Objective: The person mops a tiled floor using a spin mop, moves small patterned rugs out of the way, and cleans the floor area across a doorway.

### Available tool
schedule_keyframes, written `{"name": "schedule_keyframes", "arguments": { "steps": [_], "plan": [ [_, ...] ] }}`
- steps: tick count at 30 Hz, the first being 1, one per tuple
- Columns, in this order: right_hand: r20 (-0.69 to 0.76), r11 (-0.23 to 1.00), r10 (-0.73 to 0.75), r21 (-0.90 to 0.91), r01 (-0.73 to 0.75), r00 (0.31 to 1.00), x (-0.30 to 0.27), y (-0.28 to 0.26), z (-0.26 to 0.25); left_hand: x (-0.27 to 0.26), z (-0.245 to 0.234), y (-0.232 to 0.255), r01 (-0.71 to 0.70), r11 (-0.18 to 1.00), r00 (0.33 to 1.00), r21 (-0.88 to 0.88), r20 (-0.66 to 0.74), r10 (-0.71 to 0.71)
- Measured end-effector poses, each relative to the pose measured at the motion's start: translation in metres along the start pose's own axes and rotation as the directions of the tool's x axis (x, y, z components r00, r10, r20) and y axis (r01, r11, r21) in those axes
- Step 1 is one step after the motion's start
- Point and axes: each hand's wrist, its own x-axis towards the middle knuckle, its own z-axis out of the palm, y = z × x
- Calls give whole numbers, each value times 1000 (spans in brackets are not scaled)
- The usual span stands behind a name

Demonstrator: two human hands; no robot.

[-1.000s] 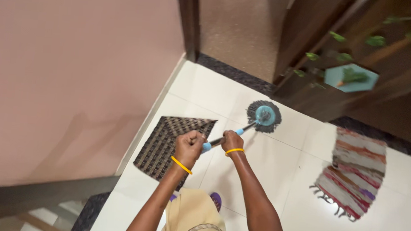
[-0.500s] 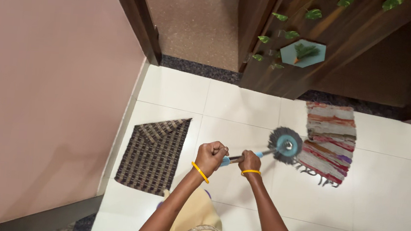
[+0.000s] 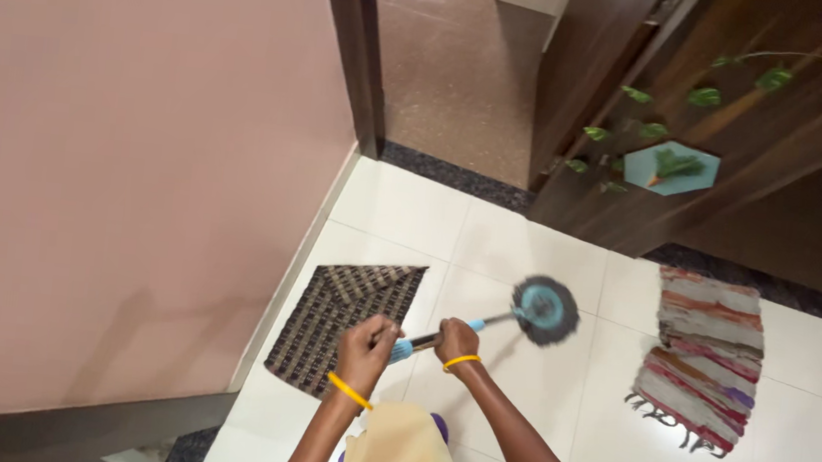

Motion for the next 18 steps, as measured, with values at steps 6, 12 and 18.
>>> {"name": "schedule_keyframes", "arguments": {
  "steps": [6, 12, 18],
  "plan": [
    [29, 960, -278, 28, 277, 960, 16, -77, 38, -57, -43, -48, 119, 957, 959, -265, -219, -180],
    [12, 843, -529, 121, 524, 849, 19, -161, 79, -106, -80, -60, 195, 951, 846, -239, -450, -286],
    [74, 706, -708, 98, 702, 702, 2, -240, 119, -135, -134, -59, 72, 995, 765, -71, -636, -100]
  ]
}}
